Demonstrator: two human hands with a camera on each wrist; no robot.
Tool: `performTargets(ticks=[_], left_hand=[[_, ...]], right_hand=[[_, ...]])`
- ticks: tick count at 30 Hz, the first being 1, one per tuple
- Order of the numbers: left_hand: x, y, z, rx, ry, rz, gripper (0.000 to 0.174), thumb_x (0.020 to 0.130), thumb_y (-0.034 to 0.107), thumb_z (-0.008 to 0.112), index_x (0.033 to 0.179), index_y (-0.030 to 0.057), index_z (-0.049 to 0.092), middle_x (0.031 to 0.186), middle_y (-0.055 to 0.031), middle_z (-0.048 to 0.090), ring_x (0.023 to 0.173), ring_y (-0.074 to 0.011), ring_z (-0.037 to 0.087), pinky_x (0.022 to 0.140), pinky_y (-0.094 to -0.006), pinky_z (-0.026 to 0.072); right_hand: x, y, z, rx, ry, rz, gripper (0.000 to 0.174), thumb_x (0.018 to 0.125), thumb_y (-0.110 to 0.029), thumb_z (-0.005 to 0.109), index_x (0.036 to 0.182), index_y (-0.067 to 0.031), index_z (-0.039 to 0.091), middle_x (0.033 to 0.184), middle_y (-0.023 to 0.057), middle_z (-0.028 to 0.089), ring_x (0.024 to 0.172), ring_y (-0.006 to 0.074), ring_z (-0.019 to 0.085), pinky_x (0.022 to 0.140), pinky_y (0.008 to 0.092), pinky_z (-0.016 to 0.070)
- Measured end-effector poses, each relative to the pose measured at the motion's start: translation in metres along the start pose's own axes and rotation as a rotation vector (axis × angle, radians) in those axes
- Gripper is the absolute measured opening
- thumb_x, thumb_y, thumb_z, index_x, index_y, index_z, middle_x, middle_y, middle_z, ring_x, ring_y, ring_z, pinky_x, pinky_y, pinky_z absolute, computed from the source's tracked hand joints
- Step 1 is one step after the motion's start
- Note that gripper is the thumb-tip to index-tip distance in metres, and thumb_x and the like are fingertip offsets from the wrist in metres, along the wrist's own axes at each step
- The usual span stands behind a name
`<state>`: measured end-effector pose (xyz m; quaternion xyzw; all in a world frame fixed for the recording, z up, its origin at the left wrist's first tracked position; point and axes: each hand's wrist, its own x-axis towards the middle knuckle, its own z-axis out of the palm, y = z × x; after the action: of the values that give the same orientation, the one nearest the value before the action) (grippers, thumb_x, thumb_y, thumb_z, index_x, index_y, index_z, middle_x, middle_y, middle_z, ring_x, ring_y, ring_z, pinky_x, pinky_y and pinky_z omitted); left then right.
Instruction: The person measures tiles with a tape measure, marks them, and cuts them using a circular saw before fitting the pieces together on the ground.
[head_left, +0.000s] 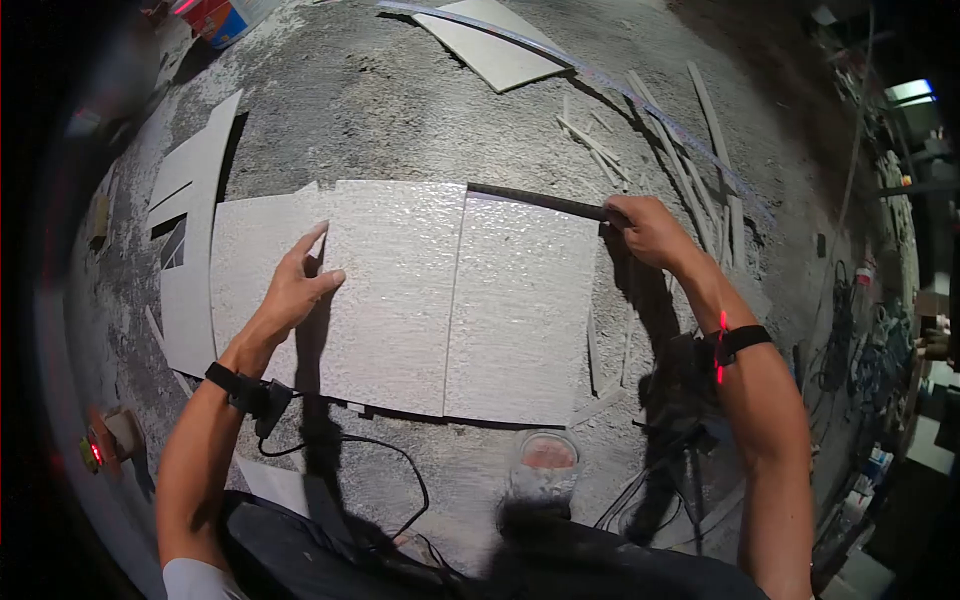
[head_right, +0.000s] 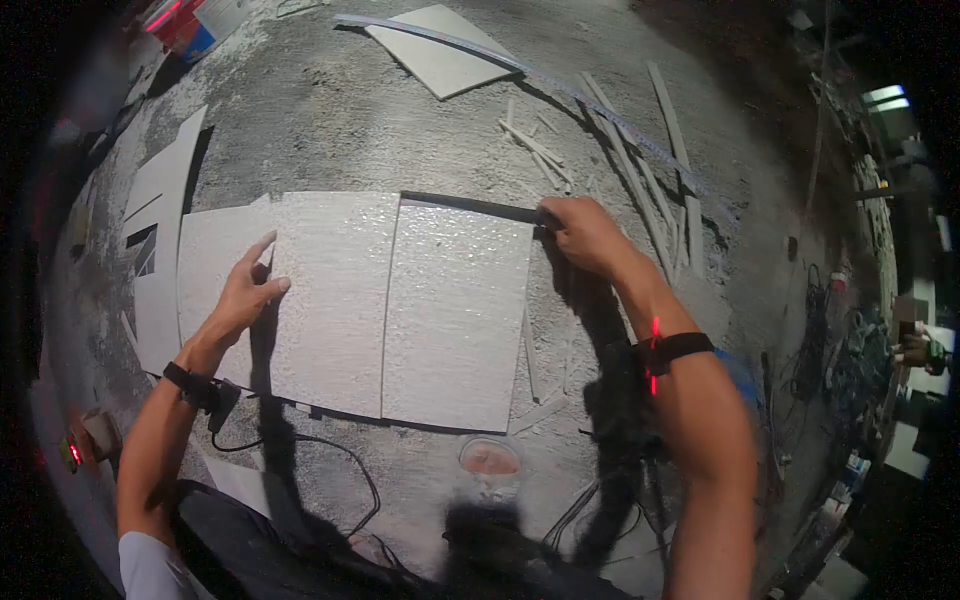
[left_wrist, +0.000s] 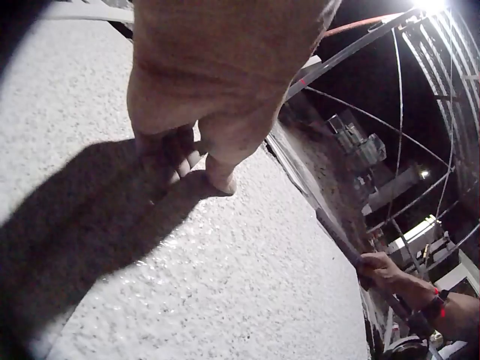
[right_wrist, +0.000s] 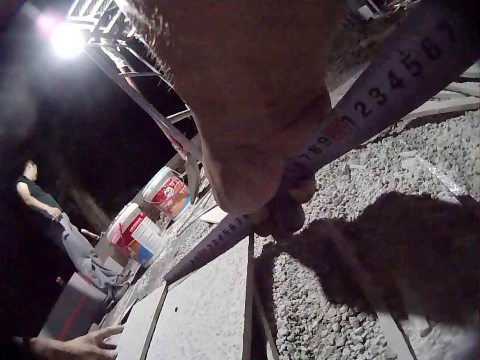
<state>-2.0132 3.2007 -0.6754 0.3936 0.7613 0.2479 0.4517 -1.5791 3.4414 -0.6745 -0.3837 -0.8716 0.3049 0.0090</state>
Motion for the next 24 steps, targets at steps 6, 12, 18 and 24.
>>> performTargets(ticks=[6, 12, 18, 24], left_hand=[[-0.0038, 0.0057, -0.0016, -0.029, 0.0, -0.031, 0.079, 0.087, 0.006, 0.071, 0.156, 0.0113, 0.034, 0.1, -0.0118, 0.061, 0.088, -0.0173, 0.057, 0.078, -0.0316, 0.05], [-0.0031, 0.0007, 0.0001, -0.048, 0.012, 0.026, 0.08, 0.087, 0.007, 0.072, 0.156, 0.0112, 0.034, 0.096, -0.0104, 0.06, 0.086, -0.0165, 0.056, 0.077, -0.0316, 0.0497], [-0.0041, 0.0049, -0.0007, 0.025, 0.01, -0.016, 0.08, 0.086, 0.009, 0.073, 0.156, 0.0107, 0.034, 0.101, -0.0141, 0.063, 0.091, -0.0198, 0.059, 0.081, -0.0335, 0.051], [-0.0029, 0.0055, -0.001, 0.056, 0.005, -0.052, 0.08, 0.086, 0.009, 0.073, 0.156, 0.0108, 0.034, 0.109, -0.0175, 0.064, 0.097, -0.0238, 0.061, 0.087, -0.035, 0.0514]], right_hand=[[-0.0006, -0.0048, -0.0021, -0.001, 0.025, -0.081, 0.018, 0.073, 0.003, 0.053, 0.089, 0.0004, 0.06, 0.083, 0.0242, 0.062, 0.08, 0.0448, 0.058, 0.069, 0.0472, 0.045], [0.0011, -0.006, -0.0054, -0.002, -0.04, -0.008, 0.019, 0.071, 0.004, 0.052, 0.087, 0.001, 0.059, 0.081, 0.0233, 0.061, 0.078, 0.0444, 0.057, 0.068, 0.0467, 0.0452], [0.0007, -0.0021, -0.0022, 0.037, 0.001, -0.07, 0.012, 0.074, 0.004, 0.049, 0.086, 0.0022, 0.052, 0.072, 0.0227, 0.05, 0.065, 0.0368, 0.045, 0.061, 0.0442, 0.0378], [0.0008, -0.0036, -0.0027, 0.05, 0.0, -0.071, 0.015, 0.072, 0.005, 0.048, 0.086, 0.0027, 0.052, 0.072, 0.0226, 0.05, 0.065, 0.0361, 0.044, 0.061, 0.0443, 0.0375]])
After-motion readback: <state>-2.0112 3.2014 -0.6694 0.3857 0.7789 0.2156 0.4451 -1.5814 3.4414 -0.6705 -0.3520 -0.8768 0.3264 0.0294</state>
